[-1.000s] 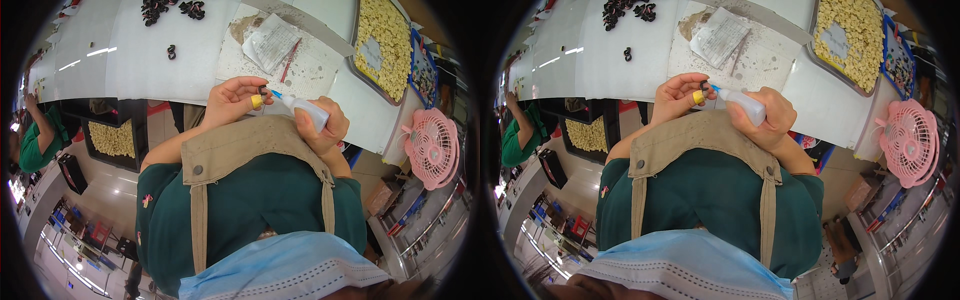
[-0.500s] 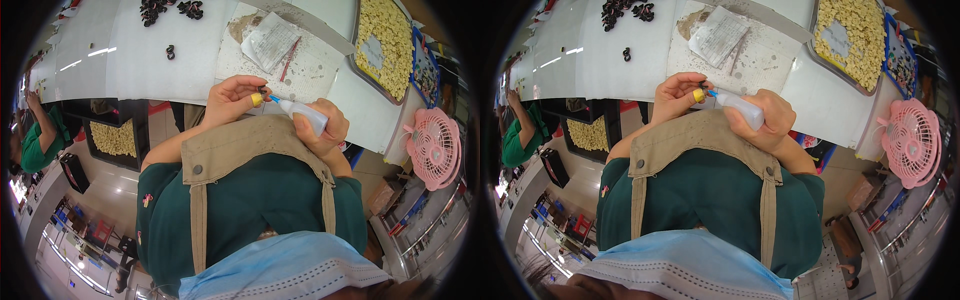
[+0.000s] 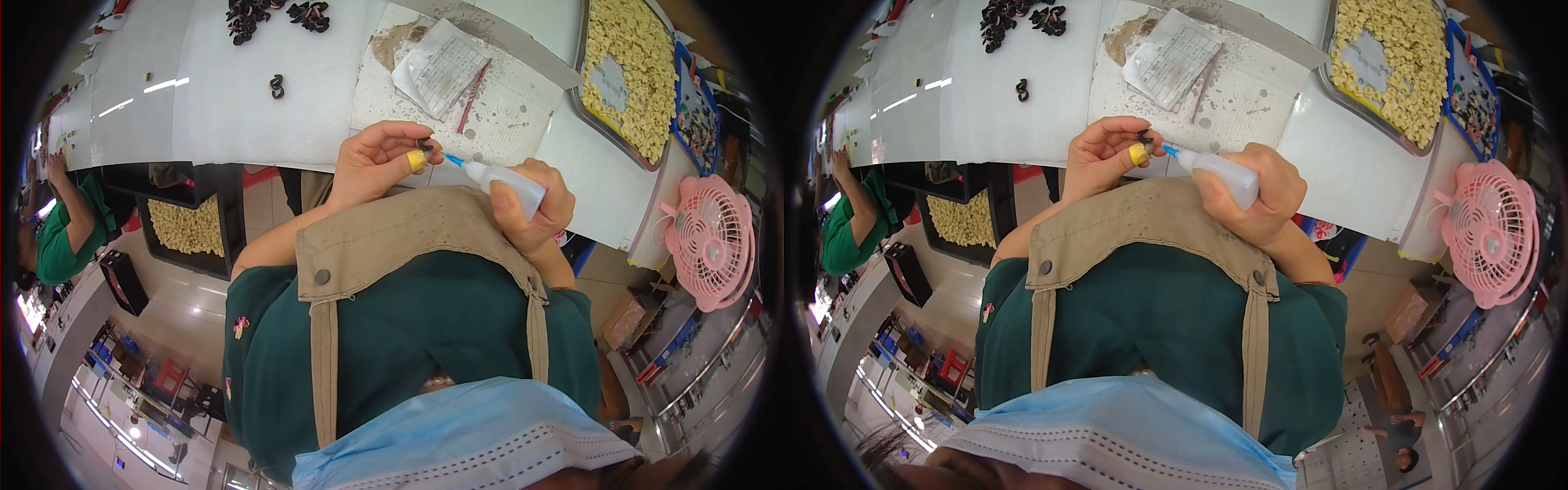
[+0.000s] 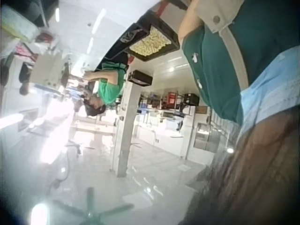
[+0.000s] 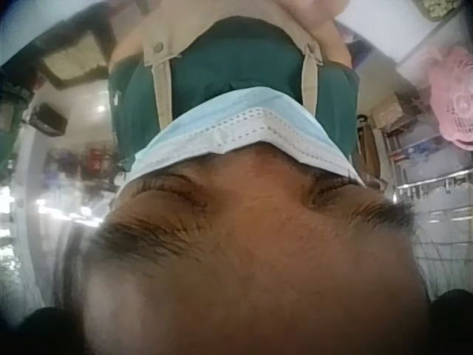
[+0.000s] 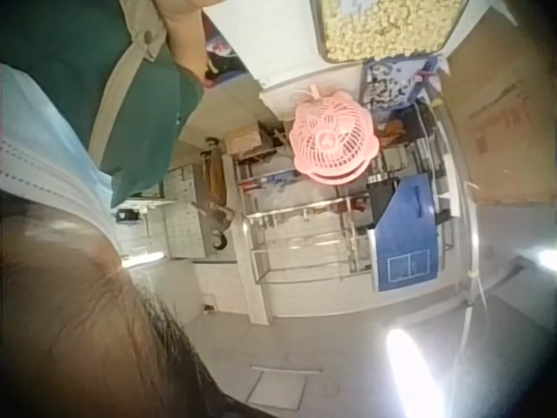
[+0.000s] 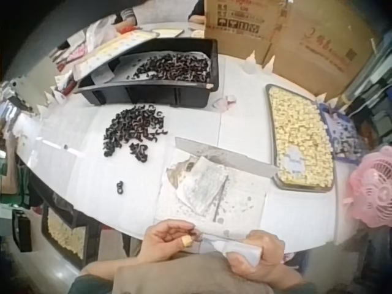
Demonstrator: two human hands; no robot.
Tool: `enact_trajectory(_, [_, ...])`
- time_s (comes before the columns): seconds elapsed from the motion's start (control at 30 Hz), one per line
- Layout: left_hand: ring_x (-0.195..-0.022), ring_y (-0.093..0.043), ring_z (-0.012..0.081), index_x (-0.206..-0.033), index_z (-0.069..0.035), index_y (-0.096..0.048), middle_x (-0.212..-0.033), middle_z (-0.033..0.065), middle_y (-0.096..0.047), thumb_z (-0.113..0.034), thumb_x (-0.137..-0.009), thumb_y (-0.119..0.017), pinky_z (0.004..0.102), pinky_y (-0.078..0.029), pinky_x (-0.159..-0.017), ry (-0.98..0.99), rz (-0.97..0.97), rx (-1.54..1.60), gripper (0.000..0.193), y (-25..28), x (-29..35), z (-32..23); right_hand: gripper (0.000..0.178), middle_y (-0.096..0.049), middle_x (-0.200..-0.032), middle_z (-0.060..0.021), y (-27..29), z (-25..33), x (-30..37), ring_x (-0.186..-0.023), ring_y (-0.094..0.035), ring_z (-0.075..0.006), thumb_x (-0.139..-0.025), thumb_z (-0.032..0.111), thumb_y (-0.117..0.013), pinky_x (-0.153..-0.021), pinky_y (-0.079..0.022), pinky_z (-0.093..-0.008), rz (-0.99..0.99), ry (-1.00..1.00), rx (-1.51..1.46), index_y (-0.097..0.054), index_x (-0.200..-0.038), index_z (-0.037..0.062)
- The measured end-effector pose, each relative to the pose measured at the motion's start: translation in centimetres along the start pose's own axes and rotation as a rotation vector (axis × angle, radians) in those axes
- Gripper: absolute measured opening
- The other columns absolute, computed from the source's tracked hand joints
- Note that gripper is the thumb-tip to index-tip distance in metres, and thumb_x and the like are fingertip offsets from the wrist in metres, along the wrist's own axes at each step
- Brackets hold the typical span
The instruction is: The person applies glue to curved pieces using a squeeze bottle, attaches small pieces to them by hand, and places the assembled items on the table.
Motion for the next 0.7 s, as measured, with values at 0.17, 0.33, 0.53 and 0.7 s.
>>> enact_trajectory(0.17, [-0.090, -0.062, 0.0179, -0.108, 0.001, -0.053, -0.097, 0.0114, -0.063, 0.003, -0.080, -0.058, 0.0242, -0.048, -0.071, -0.021, 0.018, 0.010, 0.029, 0.3, -0.3, 0.0, 0.023, -0.057, -0.072, -0.0047, 0.6, -3.0, -0.7, -0.062, -0.049, -0.0067, -0.082, 0.016, -0.062, -0.056, -0.041, -0.0214, -0.184, -0.165, -0.028, -0.051, -0.093, -0.0008])
enact_trajectory(0.33, [-0.088, -0.062, 0.0184, -0.108, 0.002, -0.054, -0.096, 0.0115, -0.063, 0.003, -0.080, -0.059, 0.0242, -0.048, -0.070, -0.021, -0.030, 0.003, 0.028, 0.5, -0.3, -0.4, 0.023, -0.057, -0.076, -0.0066, 0.5, -7.4, -1.8, -0.069, -0.052, -0.0122, -0.082, 0.022, -0.062, -0.062, -0.042, -0.0244, -0.123, -0.445, 0.154, -0.053, -0.093, 0.0037])
enact_trajectory(0.53, [-0.086, -0.062, 0.0185, -0.108, 0.002, -0.054, -0.094, 0.0110, -0.063, 0.003, -0.080, -0.059, 0.0244, -0.048, -0.068, -0.020, -0.048, 0.014, 0.029, 0.8, -0.3, -0.5, 0.012, -0.062, -0.079, -0.0063, 4.5, -7.8, -4.1, -0.073, -0.057, -0.0162, -0.081, 0.015, -0.060, -0.068, -0.045, -0.0271, -0.173, -0.288, 0.401, -0.060, -0.086, 0.0037])
enact_trajectory(0.7, [-0.086, -0.062, 0.0181, -0.108, 0.002, -0.054, -0.094, 0.0110, -0.063, 0.003, -0.080, -0.059, 0.0243, -0.048, -0.068, -0.022, -0.028, 0.000, 0.029, 0.3, -0.6, -0.4, 0.015, -0.064, -0.081, -0.0098, 10.7, -11.5, -8.6, -0.072, -0.062, -0.0214, -0.079, 0.011, -0.059, -0.066, -0.047, -0.0297, -0.196, -0.160, 0.693, -0.060, -0.091, 0.0031])
Point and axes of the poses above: each hand's wrist, its own x-axis away from the middle knuckle, its own y-axis out of the back of the hand, z = x × y, the point moved 4 cm from there along -x, towards the middle knuckle
